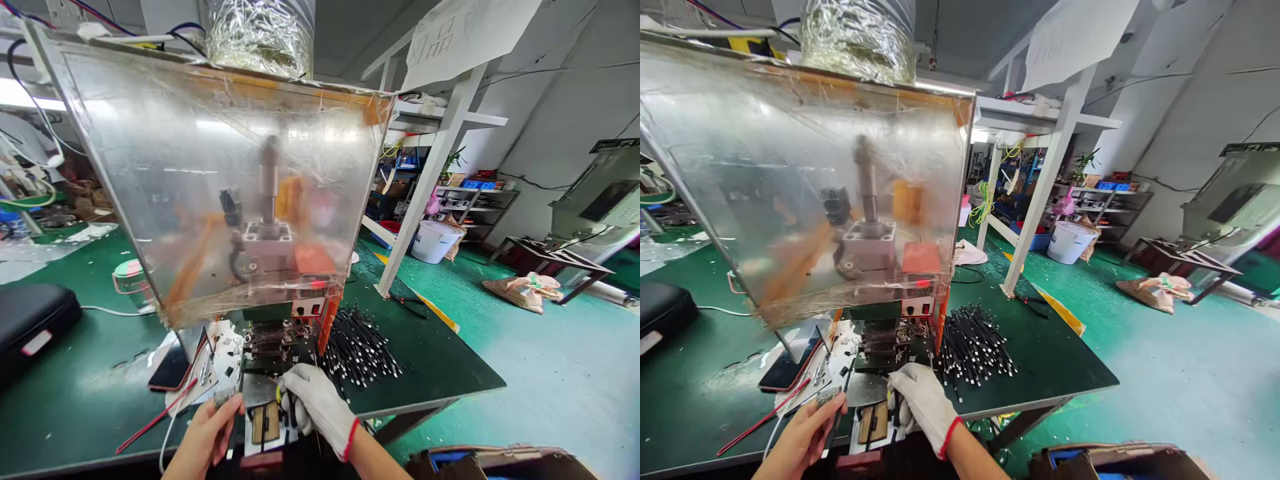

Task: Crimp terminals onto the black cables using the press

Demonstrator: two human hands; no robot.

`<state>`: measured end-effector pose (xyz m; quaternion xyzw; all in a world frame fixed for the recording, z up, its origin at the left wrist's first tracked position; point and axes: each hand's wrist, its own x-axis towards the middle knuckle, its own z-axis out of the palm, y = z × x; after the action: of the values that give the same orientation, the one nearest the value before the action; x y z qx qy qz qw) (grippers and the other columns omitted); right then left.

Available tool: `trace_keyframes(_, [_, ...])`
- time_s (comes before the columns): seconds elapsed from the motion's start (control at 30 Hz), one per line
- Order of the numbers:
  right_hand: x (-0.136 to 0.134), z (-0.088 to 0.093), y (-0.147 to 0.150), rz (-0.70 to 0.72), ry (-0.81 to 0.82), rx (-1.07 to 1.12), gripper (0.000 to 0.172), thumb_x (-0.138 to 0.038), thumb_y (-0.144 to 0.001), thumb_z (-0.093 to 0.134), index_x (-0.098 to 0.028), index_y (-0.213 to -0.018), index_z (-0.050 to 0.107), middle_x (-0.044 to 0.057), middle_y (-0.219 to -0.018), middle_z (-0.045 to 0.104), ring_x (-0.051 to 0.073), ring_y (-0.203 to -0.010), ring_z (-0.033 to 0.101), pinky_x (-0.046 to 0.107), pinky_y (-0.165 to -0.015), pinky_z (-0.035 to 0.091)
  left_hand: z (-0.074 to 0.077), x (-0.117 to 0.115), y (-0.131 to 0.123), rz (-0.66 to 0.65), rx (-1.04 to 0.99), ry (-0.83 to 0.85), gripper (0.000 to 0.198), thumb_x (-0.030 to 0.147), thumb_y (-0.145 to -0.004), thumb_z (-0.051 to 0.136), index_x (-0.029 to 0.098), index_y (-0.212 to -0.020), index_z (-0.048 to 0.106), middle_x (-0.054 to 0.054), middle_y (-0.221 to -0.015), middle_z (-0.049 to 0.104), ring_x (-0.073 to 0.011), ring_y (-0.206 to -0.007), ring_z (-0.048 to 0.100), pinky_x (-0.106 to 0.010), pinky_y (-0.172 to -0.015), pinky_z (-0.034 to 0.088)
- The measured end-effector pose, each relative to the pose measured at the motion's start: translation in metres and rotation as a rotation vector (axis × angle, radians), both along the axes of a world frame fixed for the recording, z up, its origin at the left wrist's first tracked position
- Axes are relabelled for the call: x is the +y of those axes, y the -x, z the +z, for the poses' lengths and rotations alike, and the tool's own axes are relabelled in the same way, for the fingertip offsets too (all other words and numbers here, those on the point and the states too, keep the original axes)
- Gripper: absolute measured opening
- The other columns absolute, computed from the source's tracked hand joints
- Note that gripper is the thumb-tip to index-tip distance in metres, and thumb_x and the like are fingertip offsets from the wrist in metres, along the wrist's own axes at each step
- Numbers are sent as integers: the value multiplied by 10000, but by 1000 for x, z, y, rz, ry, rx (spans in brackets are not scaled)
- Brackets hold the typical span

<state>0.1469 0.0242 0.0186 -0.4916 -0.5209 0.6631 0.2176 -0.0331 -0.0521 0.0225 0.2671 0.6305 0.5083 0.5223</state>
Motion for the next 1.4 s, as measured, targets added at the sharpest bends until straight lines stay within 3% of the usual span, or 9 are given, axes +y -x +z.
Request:
trace_keyframes(0.17, [15,-13,24,-43,46,-23,229,-377,-839,469,-161,-789,525,-38,-540,609,52,-262,393,159,-273,316,-15,-13,21,-17,-73,-7,555,698,-505,755,157,-596,669,56,-418,521,-32,-303,368,-148,-308,267])
trace_keyframes(0.37, [25,-22,34,-69,81,77,284,-425,-820,509,-147,-767,536,-16,-532,620,57,-260,395,167,-272,328,-19,-20,28,-47,-224,-9,523,649,-485,811,163,-599,653,0,-466,629,-106,-371,527,-181,-327,372])
trace_keyframes(0.67, [27,-18,37,-91,138,91,240,-336,-855,452,-142,-746,543,1,-517,619,62,-259,402,159,-257,277,-11,-24,17,25,-228,-1,590,657,-446,823,148,-704,673,42,-407,584,-98,-312,517,-157,-313,319])
trace_keyframes(0.8, [27,-16,35,-63,109,53,243,-352,-852,446,-153,-752,543,-11,-541,618,64,-279,404,176,-283,325,-6,-24,18,-73,-195,1,561,639,-493,814,153,-733,669,45,-455,584,-114,-379,534,-191,-357,372])
trace_keyframes(0.9, [25,-3,25,15,14,-97,246,-394,-855,446,-176,-786,535,-28,-541,601,74,-319,436,185,-338,359,-3,-22,20,-170,-89,12,541,654,-563,759,161,-767,673,44,-492,577,-103,-387,490,-196,-367,341])
trace_keyframes(1.03, [14,39,0,139,-299,-478,264,-435,-826,503,-193,-768,590,-14,-629,633,90,-475,531,201,-485,378,3,-17,23,-292,137,15,516,665,-612,682,172,-764,670,83,-452,468,-64,-355,321,-185,-364,208])
trace_keyframes(1.17, [-3,80,-20,372,-457,-551,228,-412,-734,610,-264,-891,682,-36,-777,690,129,-694,604,208,-605,383,20,-8,16,-461,332,-26,399,603,-645,661,204,-642,675,62,-477,464,-113,-457,361,-216,-431,299])
trace_keyframes(1.3, [-27,86,-27,558,-589,-563,245,-405,-786,527,-250,-817,714,-13,-704,656,135,-633,544,227,-562,332,44,-3,-2,-648,445,-126,314,545,-713,610,264,-643,731,-12,-653,647,-189,-592,479,-257,-533,412])
trace_keyframes(1.4, [-50,78,-40,497,-524,-511,220,-403,-776,552,-259,-757,718,-19,-691,643,131,-597,520,230,-526,318,42,-10,-2,-720,430,-40,292,596,-622,680,313,-601,748,-37,-665,688,-222,-576,526,-302,-547,480])
